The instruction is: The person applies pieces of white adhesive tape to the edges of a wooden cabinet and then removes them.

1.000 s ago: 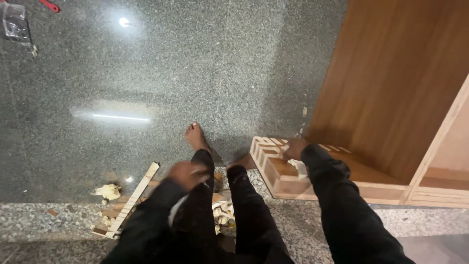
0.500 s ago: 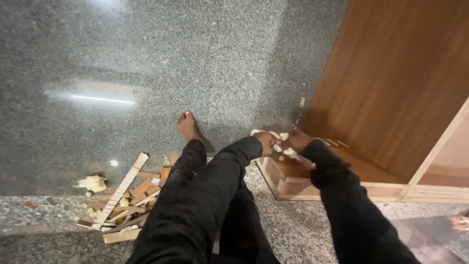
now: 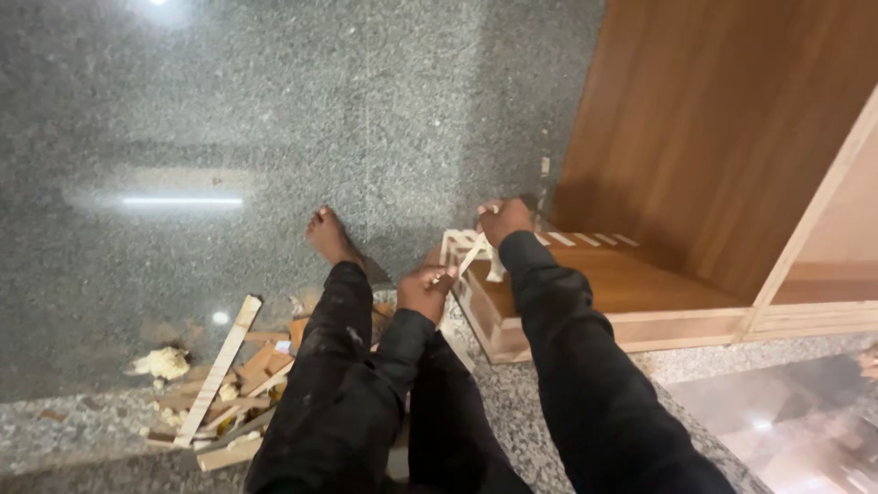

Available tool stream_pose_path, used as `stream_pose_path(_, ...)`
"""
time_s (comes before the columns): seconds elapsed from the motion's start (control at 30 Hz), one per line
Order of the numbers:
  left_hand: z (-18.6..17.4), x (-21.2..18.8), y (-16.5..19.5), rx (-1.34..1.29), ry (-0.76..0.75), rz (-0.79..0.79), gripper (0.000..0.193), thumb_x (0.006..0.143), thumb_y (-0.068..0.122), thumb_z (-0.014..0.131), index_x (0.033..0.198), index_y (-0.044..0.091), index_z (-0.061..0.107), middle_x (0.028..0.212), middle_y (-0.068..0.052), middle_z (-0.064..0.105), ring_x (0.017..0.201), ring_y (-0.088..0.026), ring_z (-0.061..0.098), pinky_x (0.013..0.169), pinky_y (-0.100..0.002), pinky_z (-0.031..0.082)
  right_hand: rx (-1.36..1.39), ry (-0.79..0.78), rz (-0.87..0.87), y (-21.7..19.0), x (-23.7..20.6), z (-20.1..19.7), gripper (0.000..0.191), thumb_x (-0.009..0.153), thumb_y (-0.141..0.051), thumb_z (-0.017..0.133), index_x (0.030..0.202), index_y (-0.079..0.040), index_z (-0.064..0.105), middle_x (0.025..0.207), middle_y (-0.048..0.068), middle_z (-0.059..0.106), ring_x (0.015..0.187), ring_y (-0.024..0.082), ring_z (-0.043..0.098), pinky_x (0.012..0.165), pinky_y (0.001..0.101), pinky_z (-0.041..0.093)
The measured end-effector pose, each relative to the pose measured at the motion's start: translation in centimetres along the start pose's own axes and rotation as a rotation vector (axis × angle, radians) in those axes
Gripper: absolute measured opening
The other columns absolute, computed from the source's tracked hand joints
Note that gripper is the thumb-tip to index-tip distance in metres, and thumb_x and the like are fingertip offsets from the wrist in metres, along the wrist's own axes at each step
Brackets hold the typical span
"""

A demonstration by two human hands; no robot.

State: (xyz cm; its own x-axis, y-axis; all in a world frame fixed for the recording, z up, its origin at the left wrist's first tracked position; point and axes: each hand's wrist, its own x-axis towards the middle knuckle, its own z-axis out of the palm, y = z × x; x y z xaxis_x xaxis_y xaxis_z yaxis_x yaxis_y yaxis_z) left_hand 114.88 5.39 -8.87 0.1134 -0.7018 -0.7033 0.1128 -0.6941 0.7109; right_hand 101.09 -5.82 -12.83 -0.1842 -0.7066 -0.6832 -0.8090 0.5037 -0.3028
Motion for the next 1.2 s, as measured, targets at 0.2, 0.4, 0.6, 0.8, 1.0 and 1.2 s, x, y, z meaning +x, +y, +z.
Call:
stream_pose_path(0.2,-0.4,-0.7,-1.2,0.290,0.119,0.500,0.018,0.088,0.019,0.071,0.095,0.004,0.077,0.096,-0.020,0.074,0.087,-0.038,0.071,0.076,-0.044,0.056,0.223,0.534,-0.112,2.3,3.1,-4.8,0.039,0.103,-0.033,0.069,0.083,0.000,0.076,0.072,0.013,0.071,0.068,0.021,0.068,0.064,0.0376,0.052)
stream_pose_path(0.4,-8.0,-2.4,-6.0,0.925,0.043,-0.037,0.053,0.071,0.050,0.085,0.091,0.002,0.076,0.087,-0.028,0.071,0.085,-0.043,0.069,0.075,-0.049,0.054,0.285,0.662,-0.328,11.1,-1.7,-9.4,0.032,0.080,-0.024,0.087,0.094,-0.001,0.071,0.082,0.010,0.066,0.074,0.022,0.062,0.067,0.0370,0.052)
stream_pose_path(0.6,-8.6,-0.9,-1.2,0.522,0.089,-0.141,0.033,0.077,0.012,0.070,0.107,0.001,0.073,0.100,-0.023,0.077,0.086,-0.034,0.075,0.076,-0.041,0.059,-0.009,0.347,-0.254,13.1,-6.6,-5.8,0.048,0.077,-0.017,0.082,0.122,-0.007,0.069,0.116,0.024,0.069,0.100,0.045,0.064,0.085,0.0530,0.051)
stream_pose_path(0.8,3.1,5.1,5.6,-0.248,-0.412,-0.248,0.071,0.093,0.010,0.049,0.159,0.015,0.022,0.155,-0.019,0.049,0.128,-0.036,0.060,0.101,-0.044,0.050,0.767,0.417,-0.539,4.8,-13.4,-4.4,0.060,0.086,-0.012,0.073,0.141,0.002,0.054,0.153,0.029,0.045,0.140,0.048,0.043,0.111,0.0518,0.036)
stream_pose_path(1.0,7.4,8.5,8.4,0.008,-0.803,-0.644,0.064,0.105,0.039,0.036,0.163,0.017,0.018,0.160,-0.009,0.043,0.143,-0.023,0.046,0.115,-0.040,0.039,1.044,0.490,-0.141,1.5,-10.4,-3.9,0.034,0.087,-0.007,0.069,0.121,-0.005,0.074,0.141,0.019,0.063,0.130,0.036,0.064,0.101,0.0405,0.056)
stream_pose_path(1.2,6.3,17.7,11.0,0.235,-0.974,-0.970,0.063,0.104,0.044,0.036,0.159,0.014,0.025,0.150,-0.005,0.052,0.133,-0.022,0.053,0.107,-0.040,0.045,1.160,0.754,0.345,-2.1,-3.2,3.5,0.021,0.081,-0.008,0.066,0.095,-0.005,0.080,0.091,0.011,0.080,0.081,0.025,0.078,0.076,0.0329,0.062)
